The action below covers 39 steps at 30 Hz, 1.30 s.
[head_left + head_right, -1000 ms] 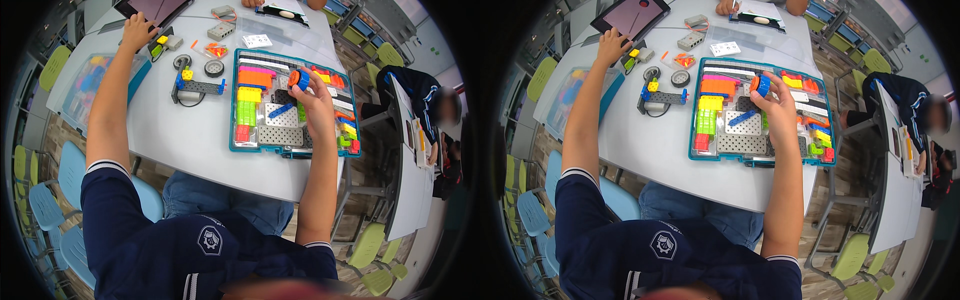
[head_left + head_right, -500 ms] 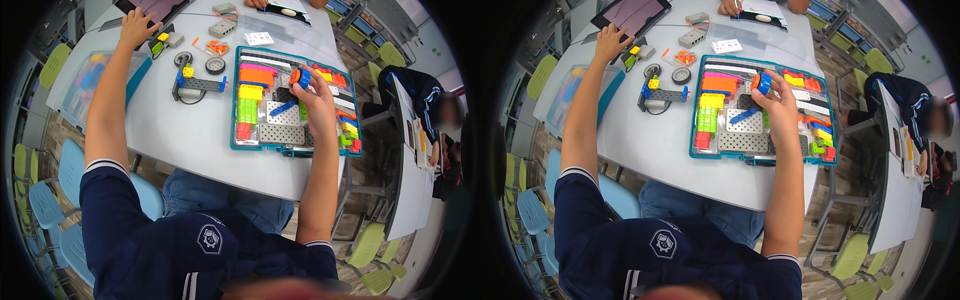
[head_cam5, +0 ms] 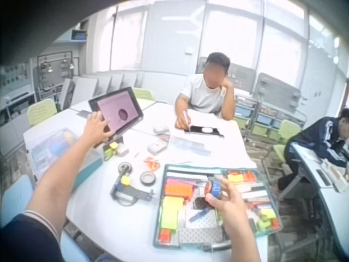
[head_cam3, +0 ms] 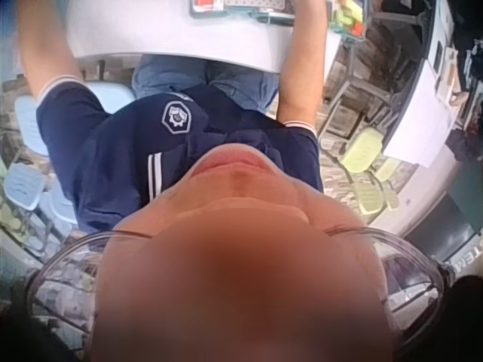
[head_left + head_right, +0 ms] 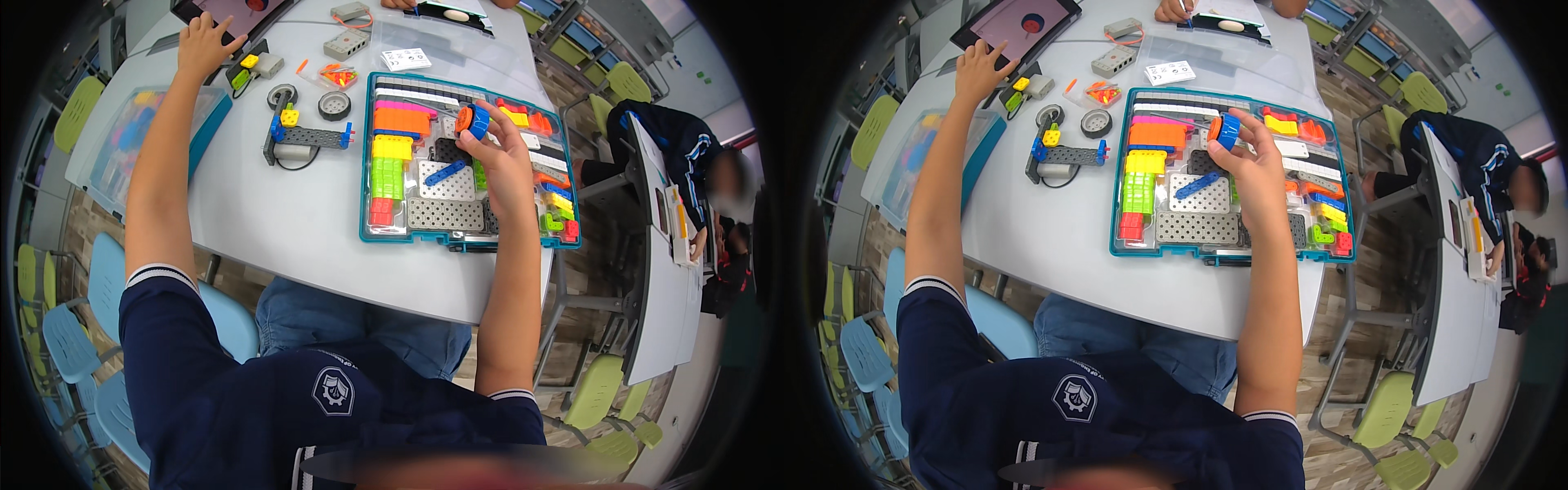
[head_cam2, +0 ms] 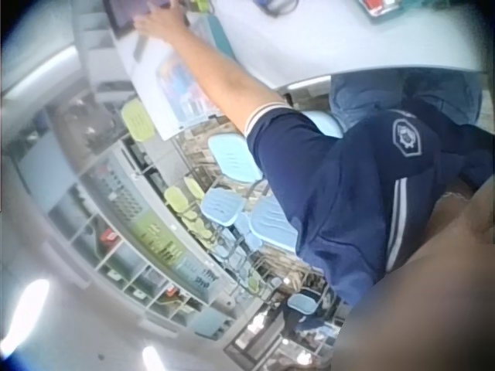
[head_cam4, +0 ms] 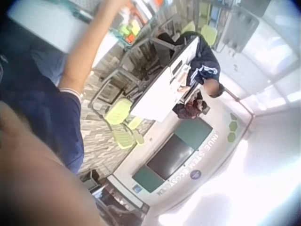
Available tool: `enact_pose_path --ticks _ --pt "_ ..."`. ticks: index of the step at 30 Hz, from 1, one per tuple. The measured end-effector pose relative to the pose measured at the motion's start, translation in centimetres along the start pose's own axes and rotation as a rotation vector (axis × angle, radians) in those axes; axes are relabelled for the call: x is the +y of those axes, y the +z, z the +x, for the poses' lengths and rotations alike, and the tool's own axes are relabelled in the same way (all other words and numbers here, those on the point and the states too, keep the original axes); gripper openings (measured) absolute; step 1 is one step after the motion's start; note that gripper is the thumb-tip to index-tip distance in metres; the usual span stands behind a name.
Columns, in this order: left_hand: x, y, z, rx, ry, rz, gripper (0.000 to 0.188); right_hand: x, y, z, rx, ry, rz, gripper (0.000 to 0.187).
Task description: The person assembles a small mechanical device using colorful plastic parts from a kit. They connect a blue cylindrical piece to an orange disc, insert a metal rod, and add small components while occasionally referencing a tablet on the table.
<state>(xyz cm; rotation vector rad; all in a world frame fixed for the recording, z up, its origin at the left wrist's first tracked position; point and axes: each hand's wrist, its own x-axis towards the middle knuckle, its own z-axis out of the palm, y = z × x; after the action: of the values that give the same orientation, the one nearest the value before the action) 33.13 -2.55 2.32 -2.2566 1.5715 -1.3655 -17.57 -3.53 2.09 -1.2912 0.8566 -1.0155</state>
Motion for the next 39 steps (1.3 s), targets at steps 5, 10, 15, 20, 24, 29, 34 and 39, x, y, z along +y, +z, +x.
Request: enact_pose_path --ticks 5,10,15,20,24,29,34,39 --pt "0.0 0.4 -0.2 0.008 0.072 -0.042 0.052 -0.1 0.2 -0.1 0.001 0.000 0.008 0.056" --pt "0.1 0.5 -0.6 0.018 0.097 -0.040 0.051 -0.1 0.2 -0.2 0.007 -0.002 0.015 0.056" --pt "0.1 0.3 -0.8 0.004 0.102 -0.052 0.049 -0.1 0.1 -0.1 0.000 0.000 0.016 0.056" --pt "0.0 0.6 -0.8 -0.035 0.128 -0.079 0.047 -0.1 0.1 0.0 0.009 0.006 0.012 0.056" --pt "-0.1 1.1 -0.4 0.008 0.042 0.048 0.047 -0.2 0.0 -0.1 0.003 -0.003 0.006 0.056" --pt "0.0 1.2 -0.3 0.084 -0.010 0.036 0.048 0.0 0.0 0.0 0.004 -0.009 0.002 0.056" --pt "-0.2 1.2 -1.0 0.079 0.140 -0.091 0.043 0.0 0.0 0.0 0.012 -0.006 -0.005 0.055" --pt "-0.3 1.6 -1.1 0.004 0.207 -0.150 0.038 0.1 -0.1 0.1 0.014 -0.004 -0.005 0.054"
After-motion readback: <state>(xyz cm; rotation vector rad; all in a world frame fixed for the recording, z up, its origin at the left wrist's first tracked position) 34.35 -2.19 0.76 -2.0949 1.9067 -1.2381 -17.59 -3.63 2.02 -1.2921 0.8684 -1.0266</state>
